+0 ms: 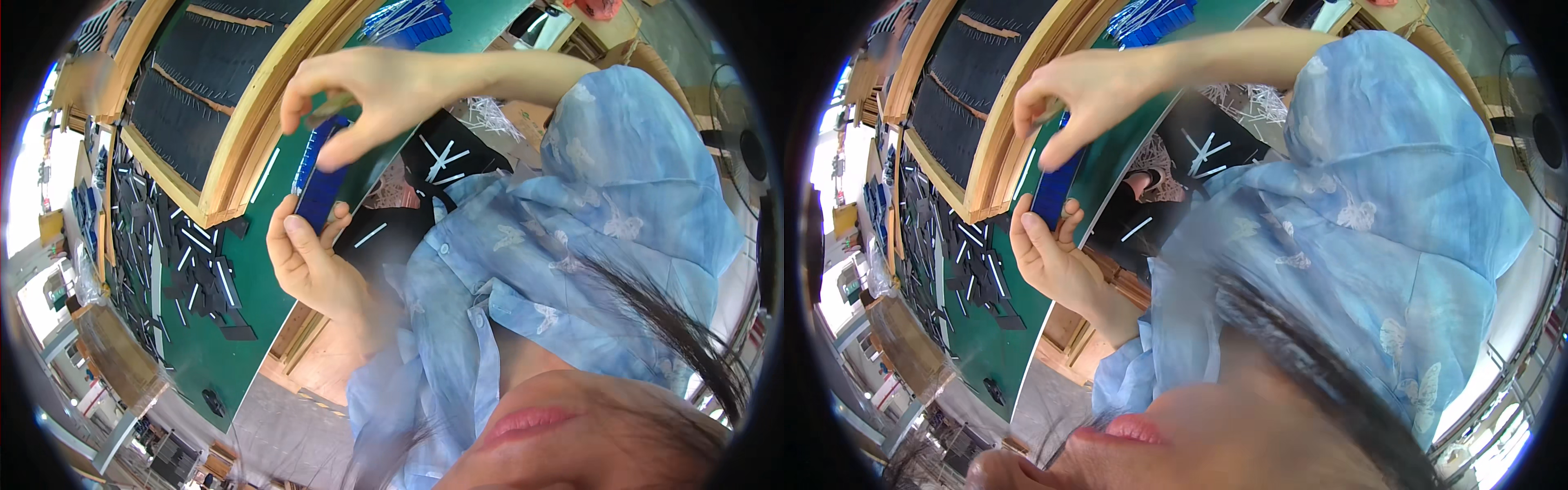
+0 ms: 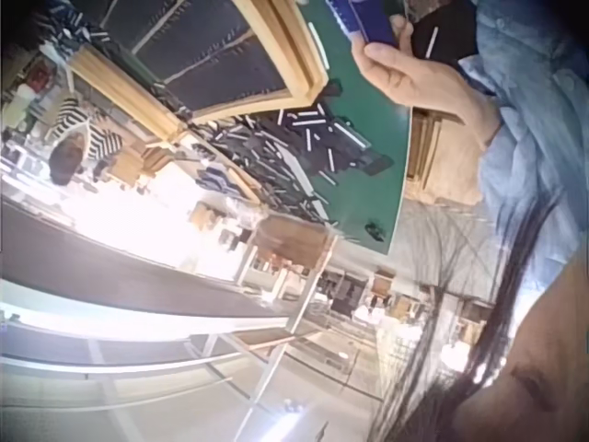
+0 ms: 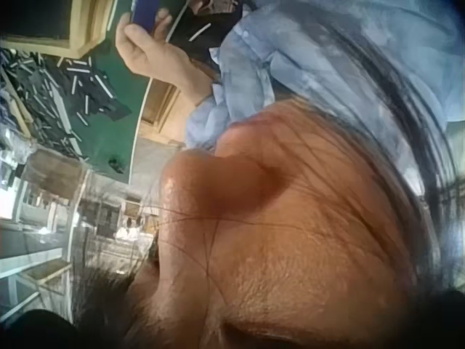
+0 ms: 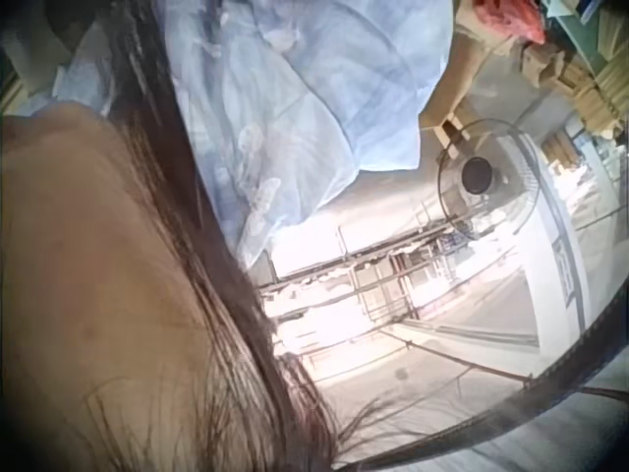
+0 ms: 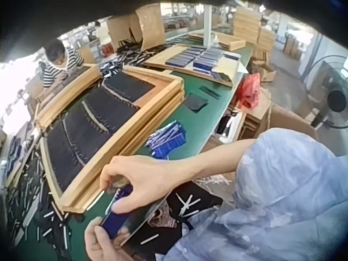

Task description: Assembling small electronic components into a holder at a factory workbench.

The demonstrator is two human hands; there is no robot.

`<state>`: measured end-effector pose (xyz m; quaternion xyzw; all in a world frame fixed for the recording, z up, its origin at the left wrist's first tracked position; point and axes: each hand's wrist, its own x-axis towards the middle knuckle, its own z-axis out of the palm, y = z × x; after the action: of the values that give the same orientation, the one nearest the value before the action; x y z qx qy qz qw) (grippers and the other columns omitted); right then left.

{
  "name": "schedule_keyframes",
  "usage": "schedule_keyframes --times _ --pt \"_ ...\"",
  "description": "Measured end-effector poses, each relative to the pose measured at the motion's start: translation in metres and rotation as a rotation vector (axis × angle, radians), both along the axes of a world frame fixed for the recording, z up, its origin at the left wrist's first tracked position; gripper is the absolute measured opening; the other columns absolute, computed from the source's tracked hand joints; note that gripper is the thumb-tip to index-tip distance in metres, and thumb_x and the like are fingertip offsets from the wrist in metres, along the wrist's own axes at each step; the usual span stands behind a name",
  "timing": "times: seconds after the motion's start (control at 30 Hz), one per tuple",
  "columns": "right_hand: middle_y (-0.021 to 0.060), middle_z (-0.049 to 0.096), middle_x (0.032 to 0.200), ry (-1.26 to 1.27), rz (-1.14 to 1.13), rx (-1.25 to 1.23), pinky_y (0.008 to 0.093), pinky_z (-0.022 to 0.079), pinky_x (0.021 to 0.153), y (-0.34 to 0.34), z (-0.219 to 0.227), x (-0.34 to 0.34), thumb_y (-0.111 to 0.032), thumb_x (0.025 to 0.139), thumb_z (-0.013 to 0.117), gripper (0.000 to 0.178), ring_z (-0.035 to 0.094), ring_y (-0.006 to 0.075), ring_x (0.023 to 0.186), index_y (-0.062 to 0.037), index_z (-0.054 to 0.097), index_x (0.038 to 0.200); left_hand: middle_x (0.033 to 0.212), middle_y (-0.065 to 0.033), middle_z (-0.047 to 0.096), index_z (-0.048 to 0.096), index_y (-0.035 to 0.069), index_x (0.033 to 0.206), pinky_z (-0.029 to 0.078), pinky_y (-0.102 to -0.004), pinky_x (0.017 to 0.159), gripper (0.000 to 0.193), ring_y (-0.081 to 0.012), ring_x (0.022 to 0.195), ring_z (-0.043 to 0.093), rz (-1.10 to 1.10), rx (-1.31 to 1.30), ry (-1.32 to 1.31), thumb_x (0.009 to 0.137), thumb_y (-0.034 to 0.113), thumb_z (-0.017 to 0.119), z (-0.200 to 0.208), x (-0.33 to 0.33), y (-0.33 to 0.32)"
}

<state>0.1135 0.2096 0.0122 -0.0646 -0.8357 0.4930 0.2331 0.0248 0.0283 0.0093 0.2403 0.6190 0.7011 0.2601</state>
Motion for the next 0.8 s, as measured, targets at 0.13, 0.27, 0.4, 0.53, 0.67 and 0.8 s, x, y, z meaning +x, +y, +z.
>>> schedule_keyframes --times 0.13,0.27,0.4,0.53,0.67,0.8 --pt "0.0130 0.060 0.099 -0.135 -0.157 0.256 0.0376 0.047 0.078 0.001 -0.003 -0.005 -0.049 0.071 0.071 0.054 0.060 0.0274 0.095 -0.0043 0.061 0.100 0.090 -0.0174 0.063 0.052 -0.008 0.109 0.056 -0.0250 0.062 0.027 -0.0199 0.070 0.066 0.017 -0.056 0.116 0.099 0.016 0.045 0.002 0.004 0.001" --pt "0.0117 0.059 0.078 -0.148 -0.154 0.137 0.0340 0.044 0.063 0.011 -0.009 0.014 -0.042 0.079 0.067 0.043 0.058 0.0236 0.071 0.0004 0.062 0.085 0.090 -0.0174 0.064 0.052 -0.008 0.114 0.056 -0.0244 0.062 0.031 -0.0194 0.070 0.066 -0.052 0.016 -0.021 0.097 0.018 0.049 -0.001 -0.004 -0.002" --pt "0.0098 0.059 0.074 0.003 -0.002 -0.041 0.0324 0.041 0.058 0.007 0.000 0.011 -0.032 0.082 0.067 0.034 0.055 0.0190 0.065 0.0026 0.063 0.082 0.087 -0.0141 0.063 0.053 -0.007 0.109 0.053 -0.0234 0.061 0.028 -0.0159 0.067 0.062 0.097 -0.025 0.195 0.097 0.019 0.051 -0.014 -0.010 0.003" --pt "0.0034 0.063 0.085 -0.001 0.011 -0.269 0.0227 0.039 0.058 0.014 -0.004 0.022 -0.026 0.083 0.069 0.026 0.051 0.0059 0.070 -0.0022 0.067 0.091 0.088 -0.0112 0.061 0.051 -0.002 0.099 0.046 -0.0235 0.066 0.022 -0.0127 0.072 0.057 -0.038 -0.099 0.101 0.094 0.019 0.056 -0.011 -0.022 0.006" --pt "-0.0037 0.059 0.077 0.256 0.078 -0.294 0.0194 0.034 0.055 0.008 -0.004 0.038 -0.015 0.076 0.077 0.035 0.043 0.0025 0.064 -0.0046 0.063 0.107 0.100 -0.0094 0.061 0.051 -0.002 0.110 0.044 -0.0255 0.067 0.028 -0.0126 0.080 0.056 -0.475 0.213 -0.532 0.095 0.022 0.054 -0.008 -0.022 0.020" --pt "0.0025 0.058 0.109 0.180 0.151 -0.252 0.0245 0.040 0.069 0.015 0.022 0.039 -0.011 0.073 0.077 0.034 0.052 0.0094 0.095 -0.0095 0.062 0.103 0.119 -0.0109 0.056 0.052 0.002 0.120 0.046 -0.0292 0.070 0.043 -0.0194 0.091 0.054 -0.619 0.193 -0.686 0.097 0.037 0.046 -0.001 -0.004 0.045"
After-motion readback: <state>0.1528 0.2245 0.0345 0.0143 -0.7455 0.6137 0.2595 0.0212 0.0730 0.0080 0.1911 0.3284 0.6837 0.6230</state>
